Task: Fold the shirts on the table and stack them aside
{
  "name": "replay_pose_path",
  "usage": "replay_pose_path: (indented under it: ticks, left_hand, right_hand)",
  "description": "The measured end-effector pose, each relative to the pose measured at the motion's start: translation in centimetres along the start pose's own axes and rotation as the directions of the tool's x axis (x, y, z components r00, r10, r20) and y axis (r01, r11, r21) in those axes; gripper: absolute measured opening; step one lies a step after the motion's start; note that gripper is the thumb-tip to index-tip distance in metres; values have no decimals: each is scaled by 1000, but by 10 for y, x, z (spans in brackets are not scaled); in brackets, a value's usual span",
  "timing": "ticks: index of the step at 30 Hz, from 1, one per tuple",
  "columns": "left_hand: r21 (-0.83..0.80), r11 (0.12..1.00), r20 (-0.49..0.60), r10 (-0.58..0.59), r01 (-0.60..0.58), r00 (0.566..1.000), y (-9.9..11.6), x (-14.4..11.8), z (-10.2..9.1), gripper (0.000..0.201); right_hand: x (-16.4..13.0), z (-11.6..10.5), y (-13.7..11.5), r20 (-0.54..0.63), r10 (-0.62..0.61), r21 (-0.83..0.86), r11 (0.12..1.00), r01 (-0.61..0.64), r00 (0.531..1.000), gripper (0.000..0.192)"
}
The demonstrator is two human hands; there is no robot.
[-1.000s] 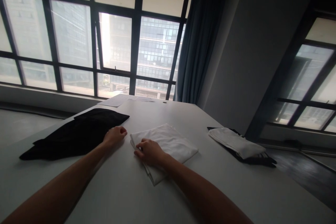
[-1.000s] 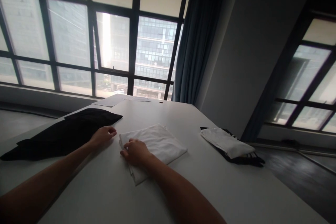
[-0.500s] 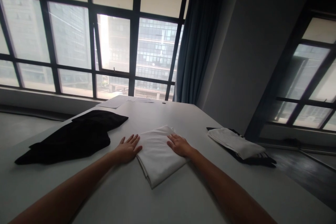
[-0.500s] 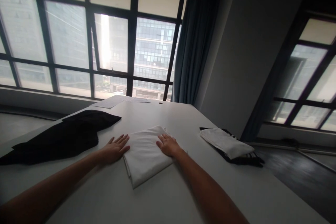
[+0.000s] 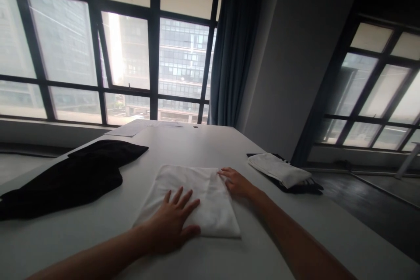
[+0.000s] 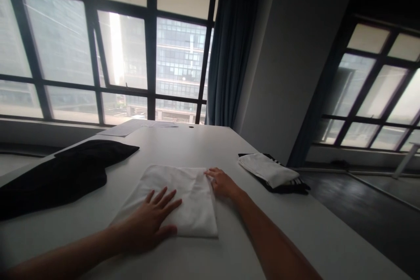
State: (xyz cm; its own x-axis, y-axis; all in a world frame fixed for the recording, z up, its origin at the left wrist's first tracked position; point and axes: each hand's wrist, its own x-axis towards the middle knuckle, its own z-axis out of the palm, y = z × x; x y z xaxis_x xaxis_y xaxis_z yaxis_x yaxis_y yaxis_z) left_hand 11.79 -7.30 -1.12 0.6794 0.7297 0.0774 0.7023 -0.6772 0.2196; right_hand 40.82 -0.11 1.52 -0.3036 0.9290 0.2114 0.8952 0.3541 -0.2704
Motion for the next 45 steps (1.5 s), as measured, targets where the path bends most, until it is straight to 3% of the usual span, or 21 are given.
replay_pose_path:
  ticks: [2, 5, 6, 8, 10, 11, 13, 15, 19, 23, 29, 31, 34, 36, 39, 42, 45]
  left_hand:
    - [28, 996, 49, 78, -79, 996, -14, 3, -3, 72]
    - [115, 974, 88, 185, -194, 979, -63, 12, -21, 64]
    - [181, 970, 53, 156, -163, 986, -81, 15, -28, 61]
    - [317, 948, -114, 8, 29, 993, -109, 17, -38, 53]
    - [360, 917, -278, -71, 172, 958, -119, 16, -42, 41]
    - [347, 919, -323, -71, 188, 944, -115, 15, -41, 38]
    - [281, 953, -340, -8, 110, 940, -92, 13, -37, 36]
    - [210, 977, -316, 91, -24, 944, -58, 14, -31, 33]
    - [132, 960, -262, 273, -246, 926, 0, 20, -21, 27]
    - [15, 934, -171, 355, -358, 919, 29, 29, -8, 22]
    - [-6, 979, -175, 198, -203, 964, 49, 51, 12, 40]
    - [-6, 985, -175, 171, -174, 970, 51, 56, 12, 39]
    - [-4, 987, -178, 157, -160, 972, 53, 59, 8, 37]
    - [-9, 989, -177, 146, -150, 973, 55, 60, 7, 36]
    - [-24, 988, -189, 148, -155, 971, 59, 61, 8, 39]
    - [-58, 979, -217, 180, -196, 960, 60, 66, 10, 41]
    - [-154, 956, -254, 206, -250, 945, 53, 76, 9, 29]
  right_hand:
    - [1, 6, 16, 34, -31, 36, 999, 29, 999, 55]
    - [-1, 8, 19, 52, -12, 28, 1000, 11, 999, 44]
    - [-2, 6, 14, 59, 6, 10, 1000, -6, 998, 40]
    - [-6, 1, 2, 73, 23, -16, 1000, -22, 997, 32]
    - [-9, -5, -12, 136, -13, 22, 1000, 10, 991, 28]
    - [-11, -7, -17, 174, -40, 58, 998, 30, 984, 27]
    - [-13, -8, -22, 190, -65, 94, 994, 48, 980, 23]
    - [-13, -7, -19, 113, -61, 52, 997, 55, 992, 20]
    - [-11, -2, -6, 24, -144, 7, 990, 144, 989, 37]
    - [-6, 1, -7, -44, -158, 7, 987, 159, 986, 15]
    - [-1, -1, -17, -242, -73, 80, 992, 95, 968, 17]
    - [-2, 0, -11, -177, -136, 128, 979, 160, 975, 21]
    - [-4, 1, -1, -42, -281, 147, 948, 284, 959, 47]
    - [-5, 2, 0, -39, -287, 109, 951, 289, 957, 40]
    - [-4, -1, -9, -171, -189, 50, 979, 200, 967, 18]
    - [-3, -4, -21, -323, -141, 47, 985, 165, 936, 19]
    - [-3, -5, -27, -369, -139, 52, 984, 169, 919, 19]
